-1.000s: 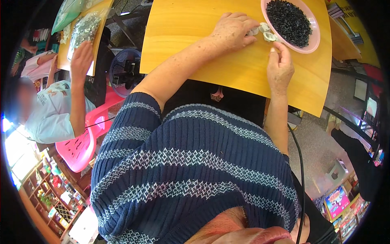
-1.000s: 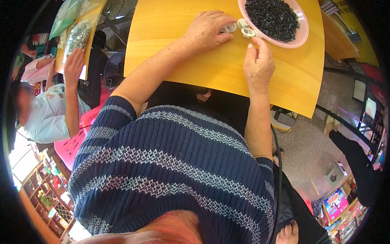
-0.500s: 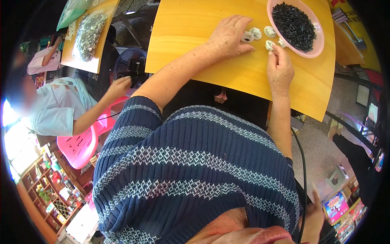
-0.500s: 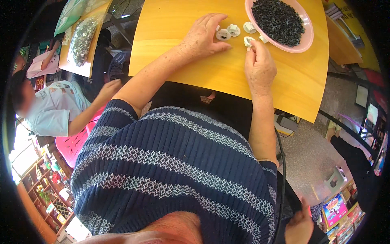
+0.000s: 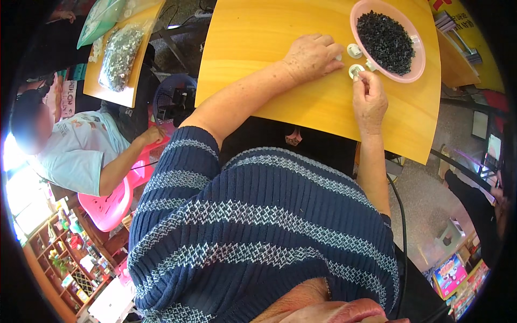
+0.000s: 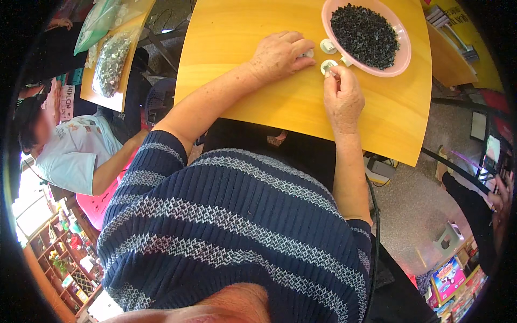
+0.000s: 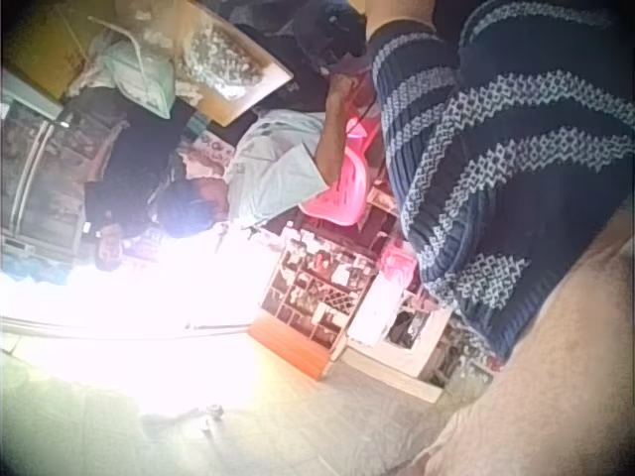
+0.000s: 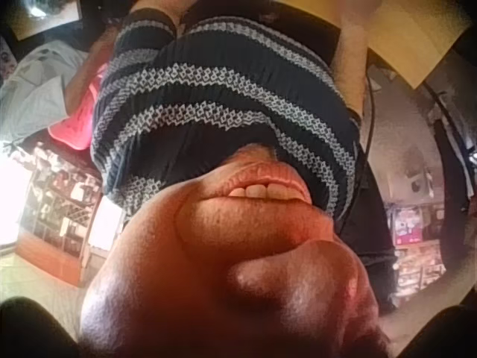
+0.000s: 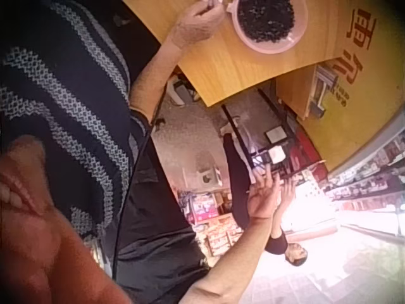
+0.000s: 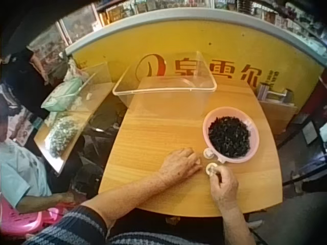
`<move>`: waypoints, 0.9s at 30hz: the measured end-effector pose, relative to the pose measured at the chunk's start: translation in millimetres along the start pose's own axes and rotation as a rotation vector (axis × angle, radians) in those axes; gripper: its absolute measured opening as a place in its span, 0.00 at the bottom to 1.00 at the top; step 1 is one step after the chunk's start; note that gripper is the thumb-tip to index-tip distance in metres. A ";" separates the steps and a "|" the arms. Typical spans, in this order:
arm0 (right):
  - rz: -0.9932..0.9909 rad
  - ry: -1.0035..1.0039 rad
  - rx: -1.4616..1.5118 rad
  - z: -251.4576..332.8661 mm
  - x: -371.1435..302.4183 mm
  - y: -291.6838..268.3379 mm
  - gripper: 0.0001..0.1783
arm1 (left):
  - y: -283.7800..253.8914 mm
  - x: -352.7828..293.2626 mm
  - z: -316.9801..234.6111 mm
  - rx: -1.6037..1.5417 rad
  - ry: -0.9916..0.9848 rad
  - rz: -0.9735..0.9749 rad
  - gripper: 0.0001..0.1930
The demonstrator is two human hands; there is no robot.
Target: Assembling small white plastic components by inserting small black pins into them.
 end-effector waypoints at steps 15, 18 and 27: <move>0.004 0.010 0.010 -5.4 -4.8 2.5 0.06 | 11.2 -26.5 44.7 -2.234 -0.781 -0.081 0.17; -0.068 -0.090 -0.006 -1.0 -1.1 -8.1 0.06 | 13.8 -11.9 38.1 -2.338 -0.671 -0.065 0.17; -0.105 -0.085 0.051 3.8 0.3 -21.3 0.04 | -18.6 -17.6 43.7 -1.389 -0.754 -0.103 0.12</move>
Point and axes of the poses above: each hand's wrist, its own x-axis towards the middle knuckle, its own y-axis out of the palm, z = x × y, the point moved 6 cm from there along x, towards the middle knuckle, and after that the axes turned 5 degrees about z, right-handed, at the moved point
